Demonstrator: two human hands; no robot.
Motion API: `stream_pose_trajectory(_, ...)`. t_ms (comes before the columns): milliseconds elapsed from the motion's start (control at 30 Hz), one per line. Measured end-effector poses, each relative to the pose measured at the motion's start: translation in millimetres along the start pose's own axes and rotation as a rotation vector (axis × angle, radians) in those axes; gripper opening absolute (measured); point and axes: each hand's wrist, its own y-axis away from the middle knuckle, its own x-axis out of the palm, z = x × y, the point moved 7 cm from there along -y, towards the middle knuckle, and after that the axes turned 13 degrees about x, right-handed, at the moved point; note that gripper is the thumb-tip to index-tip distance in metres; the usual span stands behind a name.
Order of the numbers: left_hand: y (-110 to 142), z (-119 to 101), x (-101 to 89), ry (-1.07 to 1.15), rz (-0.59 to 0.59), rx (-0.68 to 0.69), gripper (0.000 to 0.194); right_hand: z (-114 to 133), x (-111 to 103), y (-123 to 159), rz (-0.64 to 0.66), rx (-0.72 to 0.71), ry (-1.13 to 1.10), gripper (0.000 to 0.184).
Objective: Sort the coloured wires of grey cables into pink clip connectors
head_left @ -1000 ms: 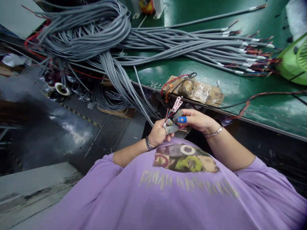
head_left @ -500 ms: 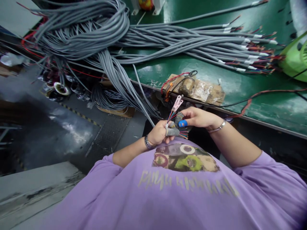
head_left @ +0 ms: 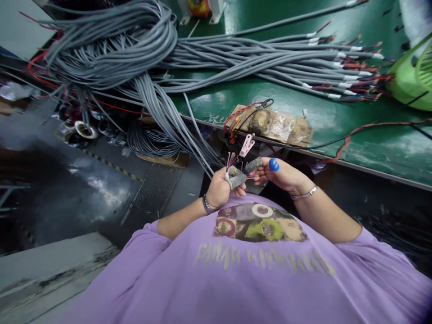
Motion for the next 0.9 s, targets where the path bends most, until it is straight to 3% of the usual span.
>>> stream_pose_trajectory(167,0,-1,2.5,-0.067,0.043,0.032,0.036,12,14,1,-0.122,-0.058,0.036,0.039)
stream_pose_trajectory(367,2,-4,10.7,-0.119,0.168,-0.063,0.038,25,31,-7,-0.054,-0.065,0.094,0.036)
stream_pose_trajectory(567,-2,-1,0.3,0.008,-0.029,-0.054,0.042,5,9,-11,-0.191,-0.063,-0.082,0.052)
stream_pose_trajectory(667,-4,0,-2.1,0.063,-0.108,-0.024,0.046,1,10,-8,-0.213,-0.098,-0.049,0.052)
stream_pose_trajectory(900,-7,5,-0.4,0.043,-0.055,-0.039,0.045,15,29,-5,-0.274,-0.243,0.016,0.033)
